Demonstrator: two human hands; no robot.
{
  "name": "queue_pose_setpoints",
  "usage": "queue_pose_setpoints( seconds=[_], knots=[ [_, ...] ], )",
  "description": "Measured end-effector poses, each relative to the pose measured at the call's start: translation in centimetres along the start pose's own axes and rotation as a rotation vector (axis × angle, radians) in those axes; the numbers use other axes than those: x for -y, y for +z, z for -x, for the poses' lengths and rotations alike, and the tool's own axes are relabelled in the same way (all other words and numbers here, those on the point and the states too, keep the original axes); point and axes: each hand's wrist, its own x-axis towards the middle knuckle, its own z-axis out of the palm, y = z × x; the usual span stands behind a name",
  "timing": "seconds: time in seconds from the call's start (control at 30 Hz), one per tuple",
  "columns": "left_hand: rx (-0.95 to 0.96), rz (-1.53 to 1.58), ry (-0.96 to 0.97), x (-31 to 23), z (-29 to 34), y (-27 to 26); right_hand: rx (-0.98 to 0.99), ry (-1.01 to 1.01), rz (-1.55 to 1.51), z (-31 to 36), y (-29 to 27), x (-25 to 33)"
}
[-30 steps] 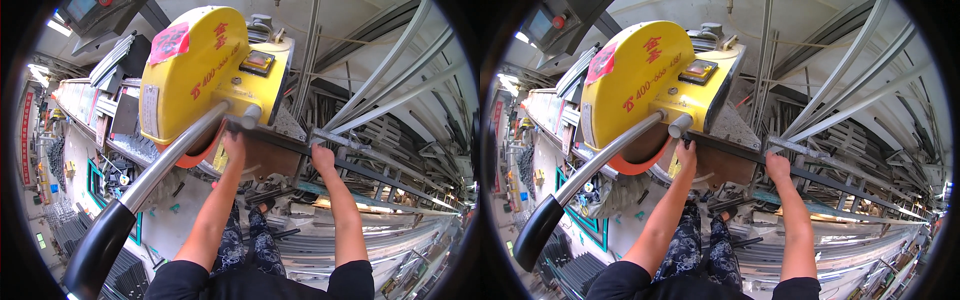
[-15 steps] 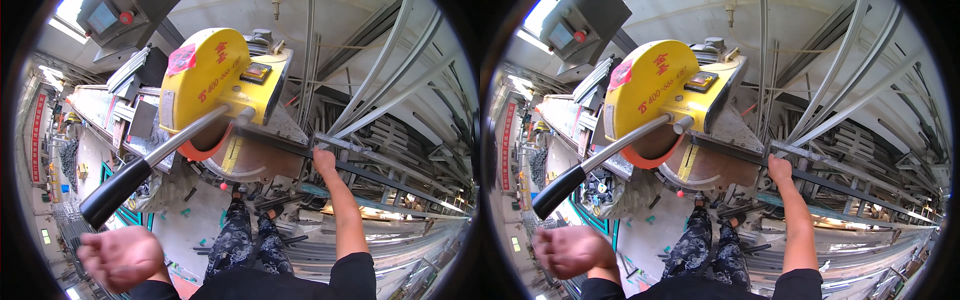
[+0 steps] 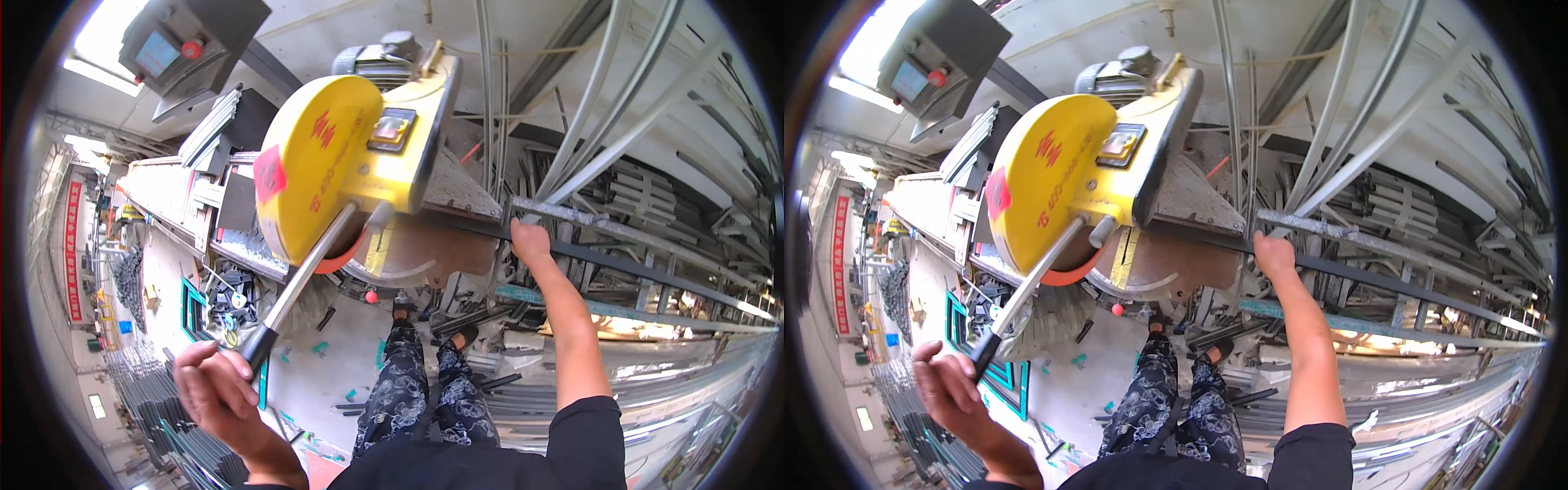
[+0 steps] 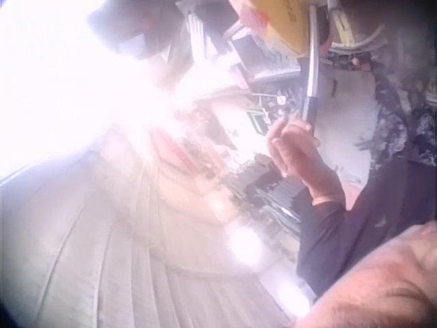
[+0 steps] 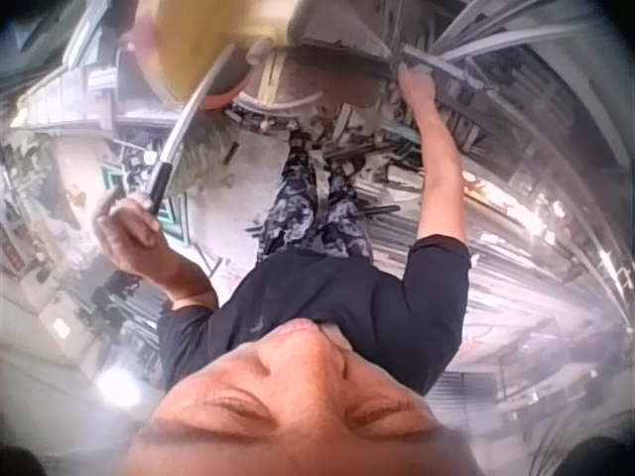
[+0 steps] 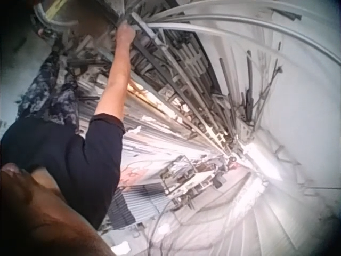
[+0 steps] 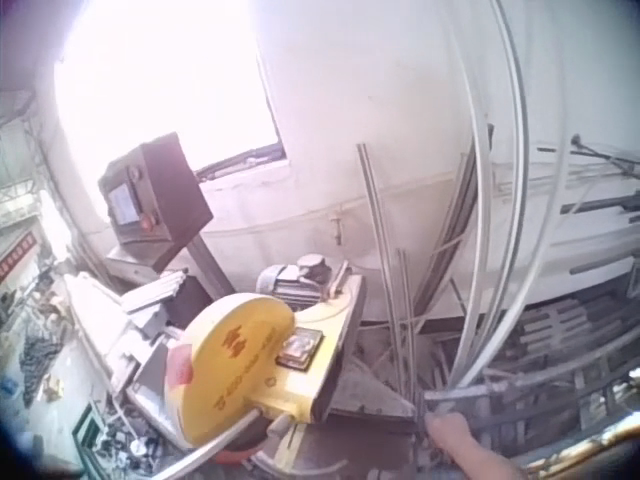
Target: The person organizes window frames, then measures and cuts long metal pieces using a large power saw.
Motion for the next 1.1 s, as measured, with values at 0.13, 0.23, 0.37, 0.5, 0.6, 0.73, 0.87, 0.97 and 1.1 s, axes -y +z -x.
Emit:
queue_pose_setpoints(
  seconds=[0.13, 0.23, 0.37, 0.5, 0.6, 0.73, 0.87, 0.97, 1.1],
  knots=[
    [0.217, -0.154, -0.453, 2.0, 3.2, -1.6, -0.019, -0.023, -0.011, 0.0, -0.3, 0.3],
    [0.345, -0.144, -0.669, 4.5, 3.9, -2.4, 0.002, -0.020, -0.019, 0.1, -0.2, 0.5],
    [0.369, -0.276, -0.731, 4.3, 4.2, -2.3, -0.005, -0.014, -0.055, 0.1, -0.1, 1.1],
    [0.424, -0.359, -0.846, 6.0, 5.0, -2.2, -0.069, -0.033, -0.118, 0.4, 1.8, 0.1],
    [0.475, -0.366, -0.966, 9.1, 6.8, -2.7, -0.122, -0.040, -0.137, 0.3, 2.5, -0.7],
    [0.411, -0.342, -0.994, 13.4, 9.9, -3.6, -0.081, -0.011, -0.157, -0.3, 2.5, -0.3],
    [0.432, -0.328, -1.013, 15.7, 11.5, -3.2, -0.072, 0.033, -0.176, 0.0, 3.2, -0.2],
    [0.422, -0.364, -0.986, 15.9, 12.1, -3.1, -0.128, 0.033, -0.155, 0.3, 4.3, -0.5],
    [0.443, -0.403, -0.982, 16.0, 12.1, -2.8, -0.162, 0.021, -0.194, 0.4, 3.7, -0.6]
  ],
)
